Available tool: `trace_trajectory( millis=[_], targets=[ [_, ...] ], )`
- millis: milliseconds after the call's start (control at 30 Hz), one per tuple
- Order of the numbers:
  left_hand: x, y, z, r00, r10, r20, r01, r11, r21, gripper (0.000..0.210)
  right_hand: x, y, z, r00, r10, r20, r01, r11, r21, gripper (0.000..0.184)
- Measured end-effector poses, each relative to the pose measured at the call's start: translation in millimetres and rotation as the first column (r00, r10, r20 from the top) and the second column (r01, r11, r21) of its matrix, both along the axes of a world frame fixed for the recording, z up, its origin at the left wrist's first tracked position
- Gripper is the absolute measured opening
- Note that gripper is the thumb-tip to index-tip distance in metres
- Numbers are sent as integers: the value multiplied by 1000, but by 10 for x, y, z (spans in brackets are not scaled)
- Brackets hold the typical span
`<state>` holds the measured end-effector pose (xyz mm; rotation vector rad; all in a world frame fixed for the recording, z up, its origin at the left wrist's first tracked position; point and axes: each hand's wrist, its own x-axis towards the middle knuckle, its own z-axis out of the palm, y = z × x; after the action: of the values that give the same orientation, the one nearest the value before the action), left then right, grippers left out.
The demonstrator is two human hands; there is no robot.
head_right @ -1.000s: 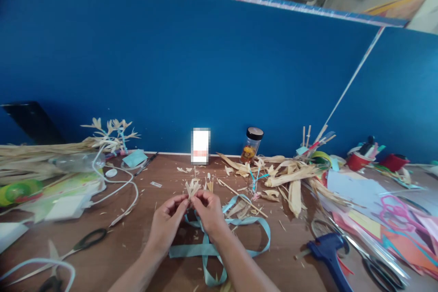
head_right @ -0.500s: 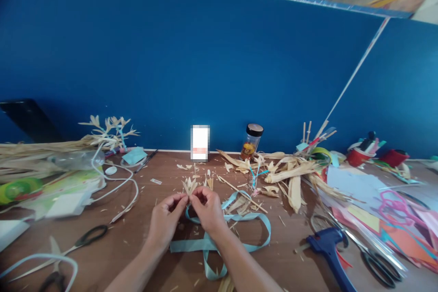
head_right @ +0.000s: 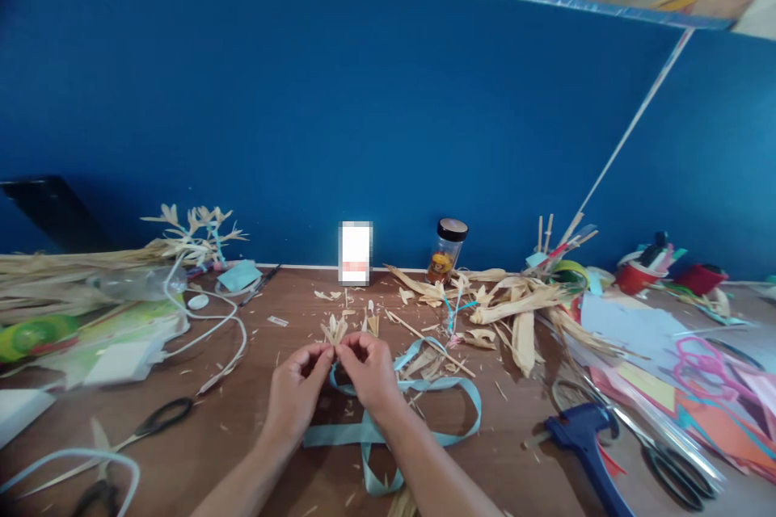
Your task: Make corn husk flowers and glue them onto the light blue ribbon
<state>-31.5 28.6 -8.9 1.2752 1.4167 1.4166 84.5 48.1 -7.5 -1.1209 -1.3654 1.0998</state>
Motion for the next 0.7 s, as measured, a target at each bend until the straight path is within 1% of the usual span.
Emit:
trace_trajectory(
  millis=[133,333,500,633,700],
  targets=[
    [-17,17,-31,998,-15,62,17,999,-31,24,-8,16,-35,999,7,-52,-7,1000,-2,15],
    [-23,31,-54,995,-10,99,13,999,-35,27,-2,20,-33,999,-7,-49,6,1000,-20,15],
    [-26,33,-49,995,-19,100,25,998,-65,27,4,17,-36,1000,0,11,0,1000,17,14],
    [-28,31,-51,994,-23,111,31,997,-66,28,8,5,-34,999,-4,44,3,1000,28,13],
    [-27,28,-51,996,-19,88,24,998,-58,28,8,-9,-21,997,-12,76,8,999,45,13]
  ],
)
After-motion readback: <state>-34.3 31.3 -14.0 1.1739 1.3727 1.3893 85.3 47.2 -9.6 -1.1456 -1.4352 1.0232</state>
